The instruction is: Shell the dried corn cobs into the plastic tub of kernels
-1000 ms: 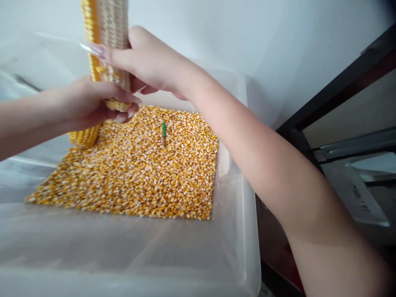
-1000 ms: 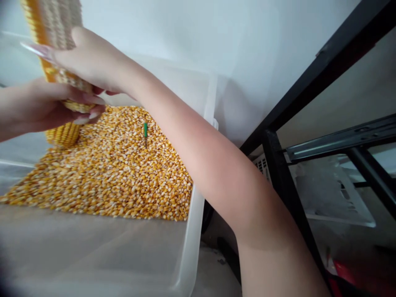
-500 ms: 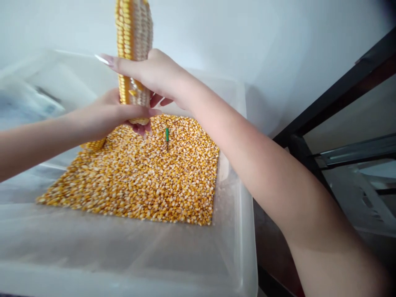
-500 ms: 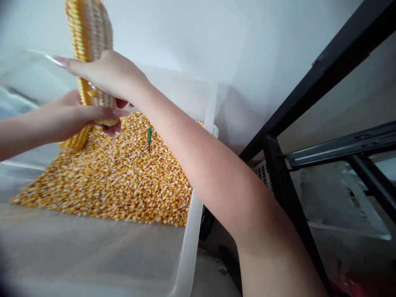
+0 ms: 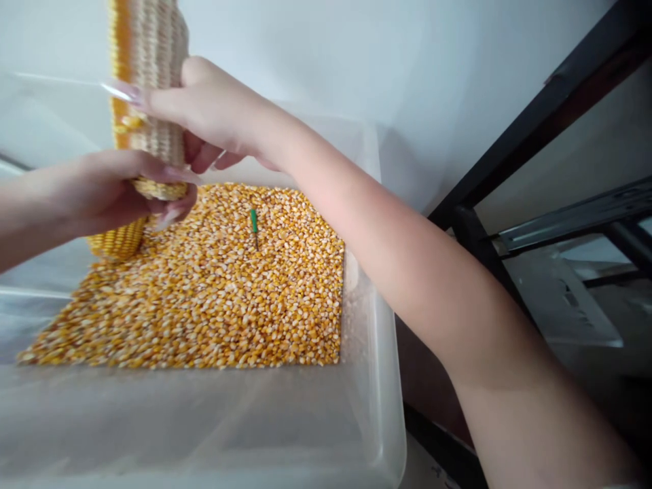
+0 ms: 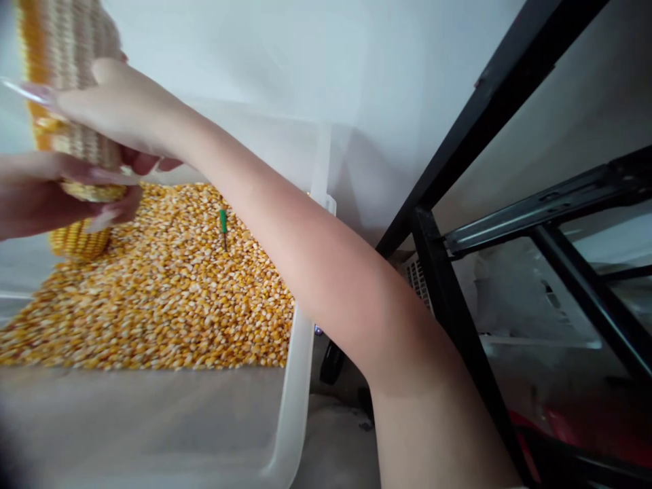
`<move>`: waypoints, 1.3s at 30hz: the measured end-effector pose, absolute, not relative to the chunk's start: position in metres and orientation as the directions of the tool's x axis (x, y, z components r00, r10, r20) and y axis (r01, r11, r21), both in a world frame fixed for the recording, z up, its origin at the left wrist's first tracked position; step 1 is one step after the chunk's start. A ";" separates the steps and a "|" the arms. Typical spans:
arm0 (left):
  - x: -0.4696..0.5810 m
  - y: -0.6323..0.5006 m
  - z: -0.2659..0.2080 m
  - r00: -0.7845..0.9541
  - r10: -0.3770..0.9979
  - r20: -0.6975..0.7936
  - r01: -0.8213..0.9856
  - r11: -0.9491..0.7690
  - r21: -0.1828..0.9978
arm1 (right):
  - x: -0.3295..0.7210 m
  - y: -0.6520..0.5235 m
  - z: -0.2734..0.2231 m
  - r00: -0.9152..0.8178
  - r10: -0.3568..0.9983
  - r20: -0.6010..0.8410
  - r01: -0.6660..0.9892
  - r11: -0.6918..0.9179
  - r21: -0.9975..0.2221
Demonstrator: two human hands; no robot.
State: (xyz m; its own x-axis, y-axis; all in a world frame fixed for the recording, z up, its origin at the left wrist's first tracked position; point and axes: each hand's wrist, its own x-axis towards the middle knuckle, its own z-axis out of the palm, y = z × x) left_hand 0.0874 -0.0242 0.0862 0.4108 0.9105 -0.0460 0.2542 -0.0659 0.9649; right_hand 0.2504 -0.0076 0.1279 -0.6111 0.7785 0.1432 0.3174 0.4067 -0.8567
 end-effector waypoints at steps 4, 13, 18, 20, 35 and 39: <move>0.086 -0.028 0.085 0.284 0.959 -0.024 0.370 -0.086 0.925 | 0.252 0.001 0.119 -0.700 0.706 0.103 0.136 0.275 -0.952; 0.086 -0.048 0.082 0.218 0.976 0.015 0.267 -0.075 0.961 | 0.232 0.000 0.096 -0.552 0.833 -0.029 0.138 0.057 -0.989; 0.079 -0.050 0.083 0.361 0.918 -0.164 0.123 0.127 0.984 | 0.231 -0.006 0.088 -0.493 0.854 -0.164 0.164 -0.094 -0.982; 0.076 -0.050 0.083 0.394 0.905 -0.161 0.143 0.112 0.983 | 0.232 -0.009 0.086 -0.469 0.861 -0.194 0.148 -0.140 -0.979; 0.065 -0.051 0.070 0.627 0.772 -0.100 0.137 0.017 0.990 | 0.232 -0.045 0.076 -0.223 0.960 -0.169 0.017 -0.169 -0.985; 0.058 -0.048 0.073 0.676 0.723 -0.144 0.125 0.080 0.989 | 0.235 -0.050 0.080 -0.294 0.944 -0.148 0.005 -0.154 -0.988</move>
